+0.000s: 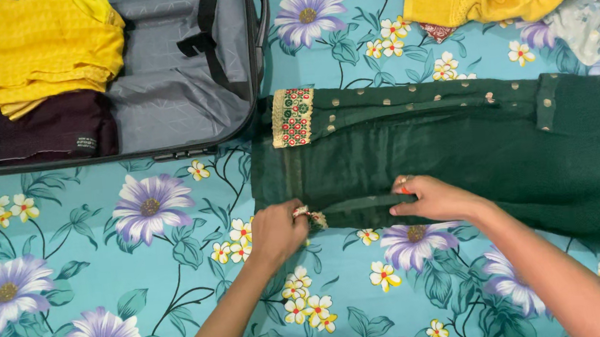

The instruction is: The person folds a yellow towel and places it into an open suitcase. They then fold a dark green garment with gold embellishments on the bed and place it into the suitcase next to the towel.

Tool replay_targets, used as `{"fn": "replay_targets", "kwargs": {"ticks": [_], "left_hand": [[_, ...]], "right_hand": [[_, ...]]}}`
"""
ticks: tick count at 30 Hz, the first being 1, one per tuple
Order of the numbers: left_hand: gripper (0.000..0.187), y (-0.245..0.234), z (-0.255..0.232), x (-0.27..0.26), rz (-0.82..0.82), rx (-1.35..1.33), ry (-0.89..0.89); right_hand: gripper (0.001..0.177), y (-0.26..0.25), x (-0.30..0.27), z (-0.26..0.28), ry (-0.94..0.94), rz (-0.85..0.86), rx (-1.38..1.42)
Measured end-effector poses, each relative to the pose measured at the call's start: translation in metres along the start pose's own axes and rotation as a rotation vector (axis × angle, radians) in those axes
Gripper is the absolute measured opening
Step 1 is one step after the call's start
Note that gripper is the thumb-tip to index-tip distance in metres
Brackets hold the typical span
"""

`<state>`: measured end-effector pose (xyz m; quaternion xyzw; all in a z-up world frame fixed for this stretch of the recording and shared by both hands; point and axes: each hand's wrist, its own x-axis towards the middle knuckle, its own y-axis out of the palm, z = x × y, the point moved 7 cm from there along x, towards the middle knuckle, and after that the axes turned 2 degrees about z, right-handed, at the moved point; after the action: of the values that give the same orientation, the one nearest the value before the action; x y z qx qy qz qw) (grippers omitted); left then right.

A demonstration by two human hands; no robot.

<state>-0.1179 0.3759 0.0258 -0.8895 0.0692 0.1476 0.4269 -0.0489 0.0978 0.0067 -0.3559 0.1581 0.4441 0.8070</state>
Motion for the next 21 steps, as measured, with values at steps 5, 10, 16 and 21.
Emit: {"fn": "replay_targets", "kwargs": {"ticks": [5,10,16,21], "left_hand": [[0.029,0.009,0.012,0.023,-0.038,0.004,-0.123],[0.03,0.001,-0.003,0.024,-0.106,0.004,-0.12],[0.036,-0.018,-0.009,0.026,-0.321,0.116,0.081],[0.042,-0.022,-0.036,-0.001,-0.612,0.355,0.367]], "right_hand": [[0.027,-0.014,0.029,-0.03,0.046,-0.047,0.365],[0.026,-0.019,0.035,-0.032,0.059,-0.17,0.301],[0.026,-0.03,0.018,0.003,-0.086,-0.575,-0.065],[0.024,-0.021,0.006,0.034,-0.205,-0.833,-0.307]]}}
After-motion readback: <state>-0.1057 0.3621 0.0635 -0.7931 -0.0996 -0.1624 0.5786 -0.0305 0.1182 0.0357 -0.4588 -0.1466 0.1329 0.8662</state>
